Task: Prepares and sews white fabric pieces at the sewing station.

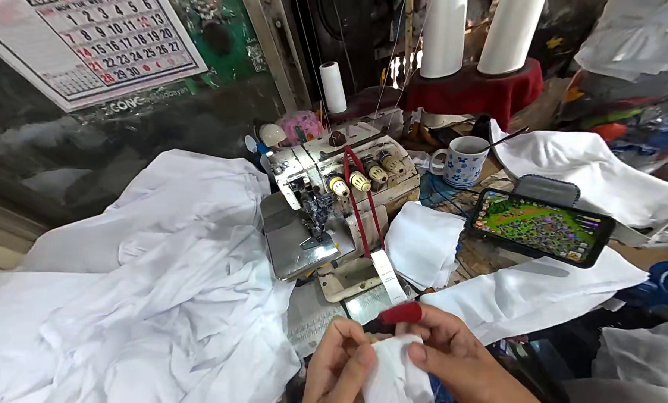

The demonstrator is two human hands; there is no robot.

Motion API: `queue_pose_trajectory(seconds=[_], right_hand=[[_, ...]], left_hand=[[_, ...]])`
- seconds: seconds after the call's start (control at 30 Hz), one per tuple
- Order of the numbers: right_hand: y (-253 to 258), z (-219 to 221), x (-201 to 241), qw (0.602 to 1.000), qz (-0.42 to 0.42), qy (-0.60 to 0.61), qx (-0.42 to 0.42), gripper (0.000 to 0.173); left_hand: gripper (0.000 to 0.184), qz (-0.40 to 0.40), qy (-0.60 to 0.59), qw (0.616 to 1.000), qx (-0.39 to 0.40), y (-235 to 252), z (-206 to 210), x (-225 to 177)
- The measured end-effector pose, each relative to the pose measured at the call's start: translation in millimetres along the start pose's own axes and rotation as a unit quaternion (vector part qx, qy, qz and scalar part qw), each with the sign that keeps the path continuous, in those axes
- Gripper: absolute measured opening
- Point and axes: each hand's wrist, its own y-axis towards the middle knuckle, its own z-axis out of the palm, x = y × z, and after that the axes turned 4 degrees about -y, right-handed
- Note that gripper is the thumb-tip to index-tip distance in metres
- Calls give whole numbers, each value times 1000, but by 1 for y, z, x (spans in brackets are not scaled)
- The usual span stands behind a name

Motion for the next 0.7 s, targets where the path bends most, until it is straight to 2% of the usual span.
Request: queue_pose_trajectory(seconds=[0.07,0.17,0.23,0.37,0.5,0.57,0.7], right_hand=[[2,-1,2,999,-15,39,-24,37],[-2,1,5,991,82,99,35,51],[-3,4,-2,985,118,111,51,49],[0,2,1,984,109,136,47,52],[-6,-2,-8,974,146,141,100,60],[-8,-1,-9,972,157,152,85,56],[-4,0,10,972,186,141,8,44]], left_hand=[[20,-14,26,1000,8,-4,-10,9],[16,-1,-70,998,10,-10,-17,14],[18,7,-131,991,-5,-12,-14,11],[36,-49,-77,994,52,-17,-19,19],[38,16,-235,970,58,-14,-26,31],[36,8,-273,960,60,-13,-23,32],[42,-134,-96,982,94,-27,-18,26]])
